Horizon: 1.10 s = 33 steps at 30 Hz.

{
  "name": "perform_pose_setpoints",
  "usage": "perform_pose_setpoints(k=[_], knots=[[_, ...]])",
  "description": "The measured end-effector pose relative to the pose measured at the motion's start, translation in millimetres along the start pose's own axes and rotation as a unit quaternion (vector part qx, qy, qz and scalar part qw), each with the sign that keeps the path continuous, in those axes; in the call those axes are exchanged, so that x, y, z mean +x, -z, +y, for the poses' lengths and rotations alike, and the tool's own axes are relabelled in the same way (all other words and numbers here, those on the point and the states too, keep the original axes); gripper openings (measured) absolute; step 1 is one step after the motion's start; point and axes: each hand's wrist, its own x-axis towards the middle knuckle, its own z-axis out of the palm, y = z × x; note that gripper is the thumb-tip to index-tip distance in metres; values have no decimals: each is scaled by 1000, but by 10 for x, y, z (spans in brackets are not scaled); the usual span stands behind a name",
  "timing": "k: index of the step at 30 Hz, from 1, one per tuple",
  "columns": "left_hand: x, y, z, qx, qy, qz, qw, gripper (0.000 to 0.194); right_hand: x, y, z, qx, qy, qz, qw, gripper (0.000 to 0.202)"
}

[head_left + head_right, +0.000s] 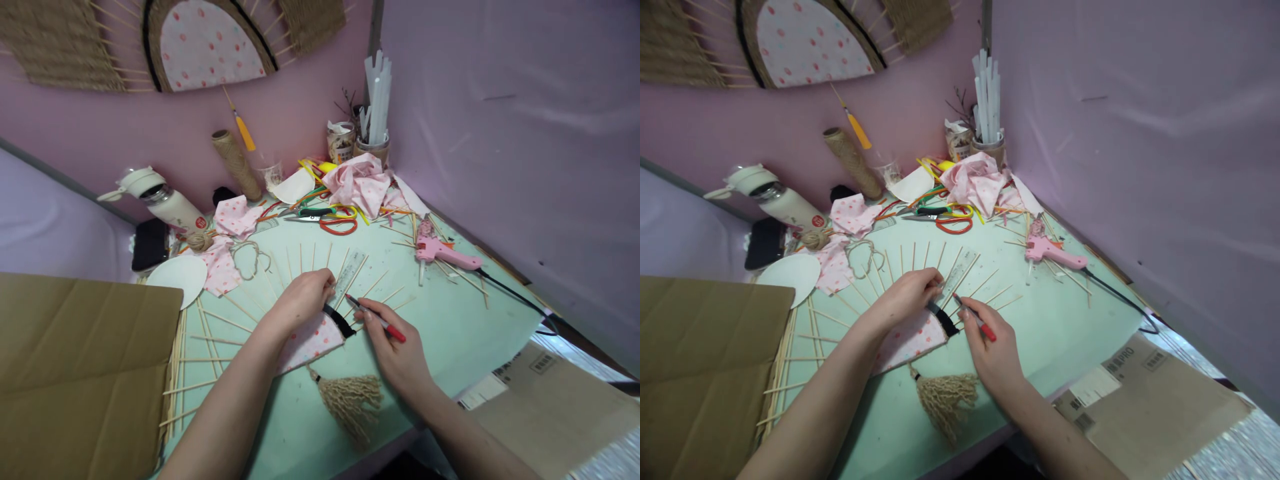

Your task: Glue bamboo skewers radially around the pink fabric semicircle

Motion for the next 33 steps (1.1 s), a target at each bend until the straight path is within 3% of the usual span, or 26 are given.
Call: perform_pose_setpoints(k=[33], knots=[[-12,21,29,-8,12,-8,1000,18,12,3,-30,-25,3,0,1000,30]])
